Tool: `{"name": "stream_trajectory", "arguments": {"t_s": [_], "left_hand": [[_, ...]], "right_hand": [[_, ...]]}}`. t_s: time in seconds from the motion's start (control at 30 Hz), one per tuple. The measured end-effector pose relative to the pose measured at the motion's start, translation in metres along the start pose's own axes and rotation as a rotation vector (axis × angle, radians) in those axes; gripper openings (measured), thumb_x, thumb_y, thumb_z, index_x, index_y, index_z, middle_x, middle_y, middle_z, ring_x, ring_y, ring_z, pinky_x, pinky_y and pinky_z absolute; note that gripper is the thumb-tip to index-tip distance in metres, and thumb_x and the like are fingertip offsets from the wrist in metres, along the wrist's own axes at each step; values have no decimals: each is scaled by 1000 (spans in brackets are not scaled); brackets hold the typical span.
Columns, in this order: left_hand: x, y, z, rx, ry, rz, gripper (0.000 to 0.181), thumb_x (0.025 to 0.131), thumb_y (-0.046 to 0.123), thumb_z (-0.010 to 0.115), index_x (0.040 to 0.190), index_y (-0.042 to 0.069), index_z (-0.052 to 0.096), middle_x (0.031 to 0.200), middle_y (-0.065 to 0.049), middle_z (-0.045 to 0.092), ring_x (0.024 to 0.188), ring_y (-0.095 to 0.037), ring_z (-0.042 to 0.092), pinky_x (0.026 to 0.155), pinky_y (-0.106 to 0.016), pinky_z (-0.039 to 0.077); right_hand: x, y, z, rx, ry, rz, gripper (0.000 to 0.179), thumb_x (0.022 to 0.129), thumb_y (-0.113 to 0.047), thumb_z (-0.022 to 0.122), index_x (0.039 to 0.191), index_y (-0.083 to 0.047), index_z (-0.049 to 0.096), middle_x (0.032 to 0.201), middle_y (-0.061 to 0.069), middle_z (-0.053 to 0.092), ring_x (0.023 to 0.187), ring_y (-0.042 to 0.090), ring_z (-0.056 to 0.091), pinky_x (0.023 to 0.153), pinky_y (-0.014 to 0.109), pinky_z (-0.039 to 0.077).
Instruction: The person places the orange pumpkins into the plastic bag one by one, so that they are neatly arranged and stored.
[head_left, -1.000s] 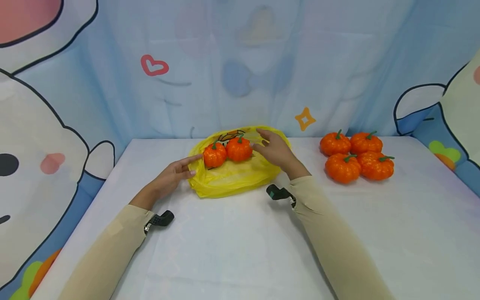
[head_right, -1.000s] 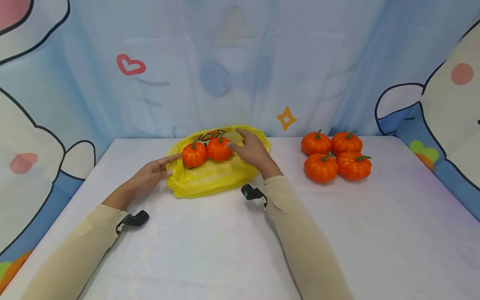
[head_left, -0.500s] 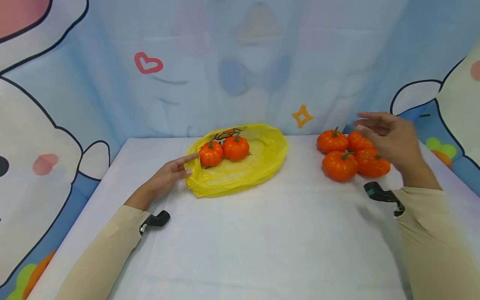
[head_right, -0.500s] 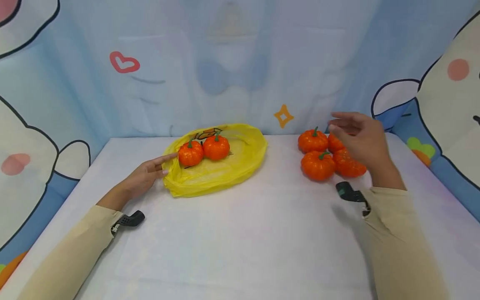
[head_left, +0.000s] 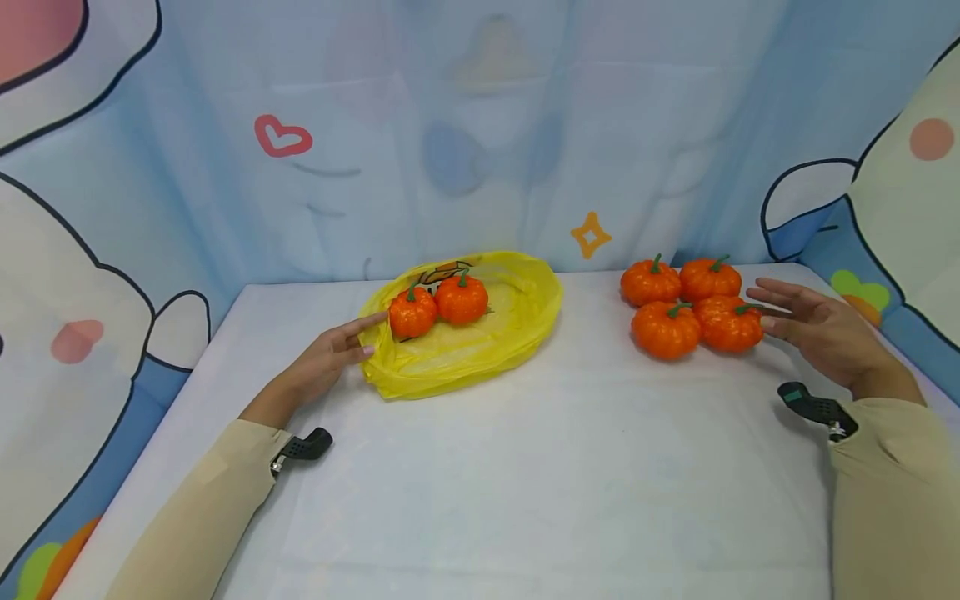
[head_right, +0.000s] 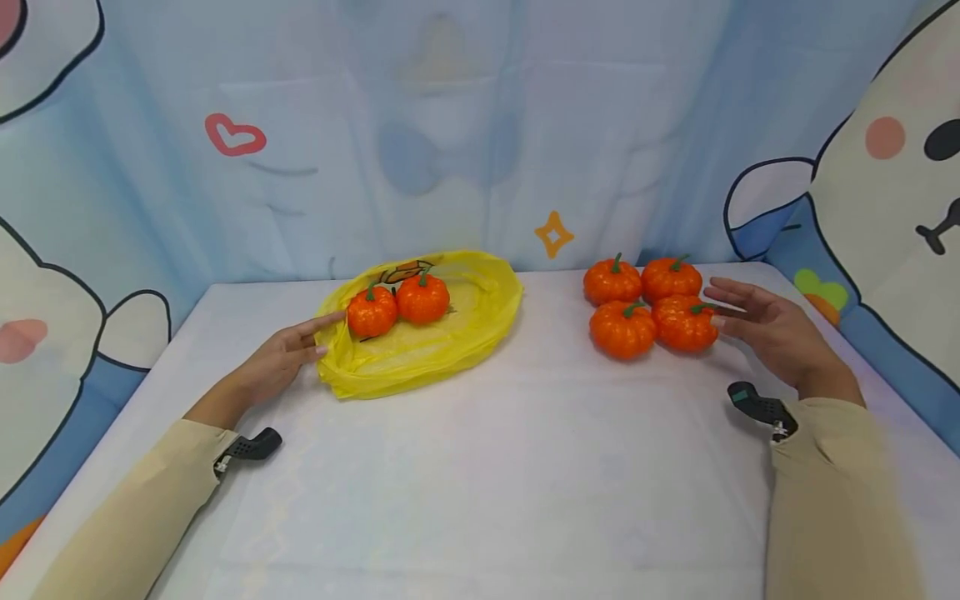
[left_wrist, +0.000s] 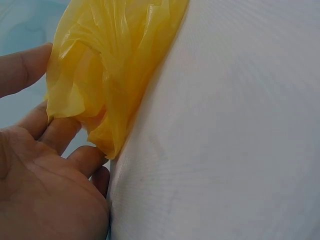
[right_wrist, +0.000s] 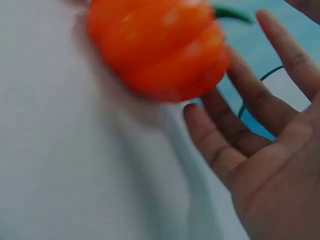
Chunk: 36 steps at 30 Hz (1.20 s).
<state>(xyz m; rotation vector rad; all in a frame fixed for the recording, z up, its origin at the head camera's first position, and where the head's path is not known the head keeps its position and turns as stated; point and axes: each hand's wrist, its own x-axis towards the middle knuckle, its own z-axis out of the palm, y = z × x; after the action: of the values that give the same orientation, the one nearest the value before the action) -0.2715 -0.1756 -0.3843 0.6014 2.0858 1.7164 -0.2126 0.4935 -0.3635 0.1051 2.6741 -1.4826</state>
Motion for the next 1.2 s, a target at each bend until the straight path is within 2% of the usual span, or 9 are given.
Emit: {"name": "stream_trajectory", "arguments": {"t_s": [0.07, 0.17, 0.4, 0.57, 0.77, 1.0, 1.07, 1.13, 1.2], "left_hand": [[0, 0, 0, -1, 2, -2, 60, 99, 14, 53, 154, 8, 31, 166, -7, 17, 154, -29, -1, 121, -60, -7], [0, 0, 0, 1, 4, -4, 60, 99, 14, 53, 154, 8, 32, 166, -7, 17, 154, -29, -1, 121, -60, -7], [0, 1, 0, 5, 5, -12, 60, 99, 14, 53, 154, 9, 31, 166, -7, 17, 154, -29, -1, 121, -60, -6], [0, 2, 0, 4, 9, -23, 60, 99, 14, 54, 155, 9, 31, 166, -6, 16, 154, -29, 1, 121, -60, -6], [0, 2, 0, -5, 6, -26, 61, 99, 14, 54, 155, 9, 31, 166, -6, 17, 154, -28, 2, 122, -59, -4], [1, 1, 0, -2, 9, -30, 61, 98, 15, 55, 155, 10, 31, 166, -5, 17, 154, -28, 3, 122, -59, -4], [1, 1, -1, 2, 7, -28, 61, 98, 15, 55, 155, 10, 31, 166, -5, 17, 154, -28, 2, 121, -59, -5], [2, 0, -1, -2, 2, -24, 61, 99, 15, 54, 155, 9, 31, 166, -6, 17, 154, -28, 1, 122, -59, -5], [2, 1, -1, -9, -1, -23, 61, 99, 15, 54, 155, 9, 31, 166, -5, 18, 154, -27, 1, 122, -58, -5]], "right_hand": [[1, 4, 2, 5, -48, 39, 71, 99, -40, 56, 158, -36, 16, 166, -14, 9, 144, 18, 19, 121, 57, 18], [3, 8, 5, 57, -96, 72, 74, 99, -37, 58, 158, -36, 15, 167, -11, -3, 147, 33, 4, 116, 69, 7], [7, 8, 9, 97, -136, 102, 79, 98, -30, 61, 158, -40, 10, 167, 9, -11, 149, 41, -7, 117, 66, 0], [9, 6, 10, 101, -136, 112, 82, 97, -29, 63, 158, -40, 8, 165, 10, -17, 150, 41, -14, 117, 65, 0], [9, 6, 10, 55, -112, 123, 85, 95, -35, 65, 158, -40, 8, 164, 15, -17, 149, 43, -14, 117, 65, 1], [6, 11, 2, -107, -40, 149, 87, 89, -60, 60, 156, -45, 6, 163, 22, -11, 147, 51, 0, 111, 71, 21], [3, 15, -2, -9, -31, 170, 82, 90, -57, 59, 154, -50, 7, 165, 12, -14, 150, 44, 0, 110, 55, 39], [1, 17, -5, 210, -9, 162, 74, 95, -42, 61, 153, -51, 16, 167, -2, -14, 152, 27, 5, 101, 33, 51], [-1, 19, -7, 472, 28, 103, 66, 98, -23, 60, 151, -46, 29, 167, -9, -1, 145, 12, 20, 86, 16, 54]]}}
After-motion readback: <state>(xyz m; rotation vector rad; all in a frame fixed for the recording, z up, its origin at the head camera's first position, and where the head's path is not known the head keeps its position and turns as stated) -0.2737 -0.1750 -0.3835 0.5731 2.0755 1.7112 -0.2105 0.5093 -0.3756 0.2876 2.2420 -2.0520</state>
